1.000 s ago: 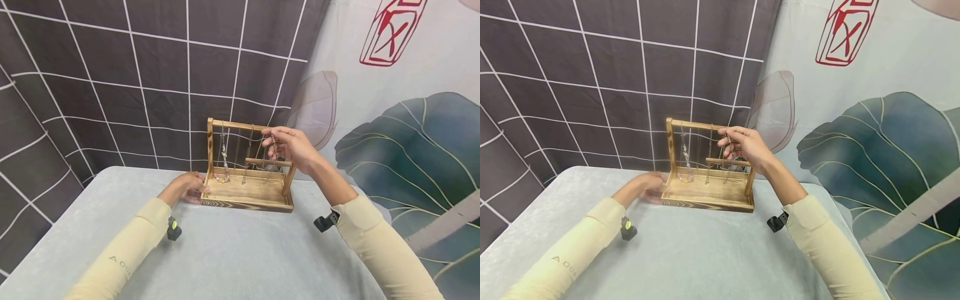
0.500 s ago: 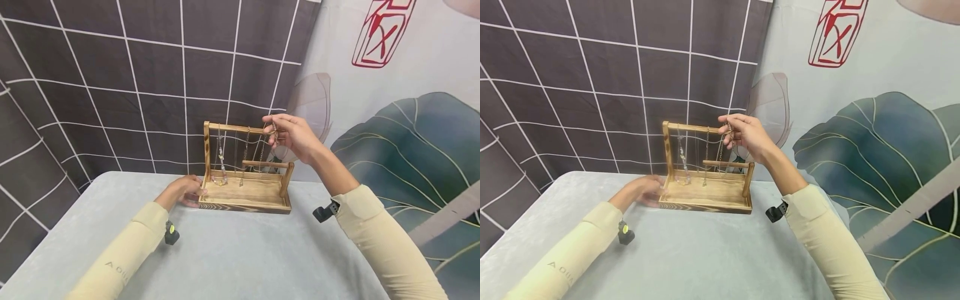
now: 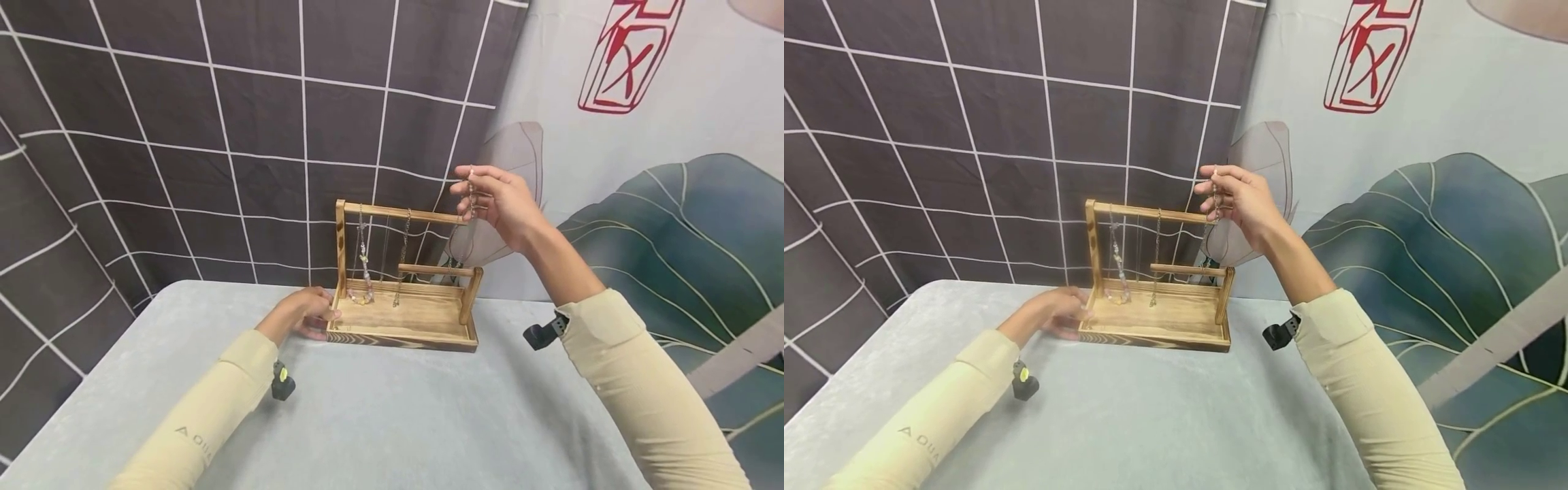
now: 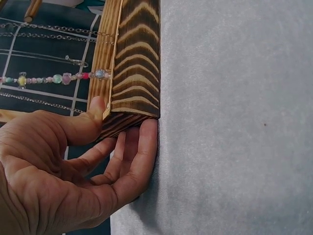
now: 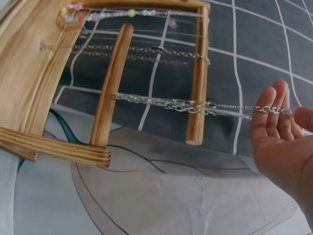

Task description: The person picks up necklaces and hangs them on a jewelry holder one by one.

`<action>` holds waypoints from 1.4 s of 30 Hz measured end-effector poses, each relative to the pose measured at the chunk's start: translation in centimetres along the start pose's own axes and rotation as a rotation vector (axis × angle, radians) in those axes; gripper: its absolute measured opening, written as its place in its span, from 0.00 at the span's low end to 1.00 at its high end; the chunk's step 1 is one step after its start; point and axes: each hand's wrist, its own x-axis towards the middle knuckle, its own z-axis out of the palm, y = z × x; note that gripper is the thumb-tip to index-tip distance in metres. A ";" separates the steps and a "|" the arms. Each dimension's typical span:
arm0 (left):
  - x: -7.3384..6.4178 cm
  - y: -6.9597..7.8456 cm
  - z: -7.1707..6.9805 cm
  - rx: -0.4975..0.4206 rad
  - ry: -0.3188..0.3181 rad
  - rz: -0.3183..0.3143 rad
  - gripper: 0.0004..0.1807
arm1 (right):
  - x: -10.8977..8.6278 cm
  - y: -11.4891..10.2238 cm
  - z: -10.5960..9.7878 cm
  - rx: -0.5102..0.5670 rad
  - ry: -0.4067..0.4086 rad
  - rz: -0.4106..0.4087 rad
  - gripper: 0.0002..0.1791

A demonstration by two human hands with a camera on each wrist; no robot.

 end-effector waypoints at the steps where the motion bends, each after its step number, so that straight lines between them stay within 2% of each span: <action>1: 0.0 0.0 0.0 0.001 0.000 0.001 0.28 | 0.1 -0.1 -0.1 -0.005 0.005 -0.001 0.18; 8: 0.1 0.1 -0.1 0.010 0.002 0.000 0.27 | 0.7 -0.2 -0.6 -0.045 0.063 0.001 0.26; 20: 0.1 0.0 -0.1 -0.004 -0.001 0.002 0.27 | 1.3 0.8 -1.8 -0.001 0.115 0.017 0.22; 28: 0.0 0.0 -0.1 -0.001 0.001 -0.002 0.28 | 1.5 1.9 -1.8 -0.005 0.095 0.044 0.23; 42: 0.1 0.0 0.1 0.000 0.005 -0.010 0.28 | 1.8 4.3 -0.1 -0.057 0.051 0.096 0.16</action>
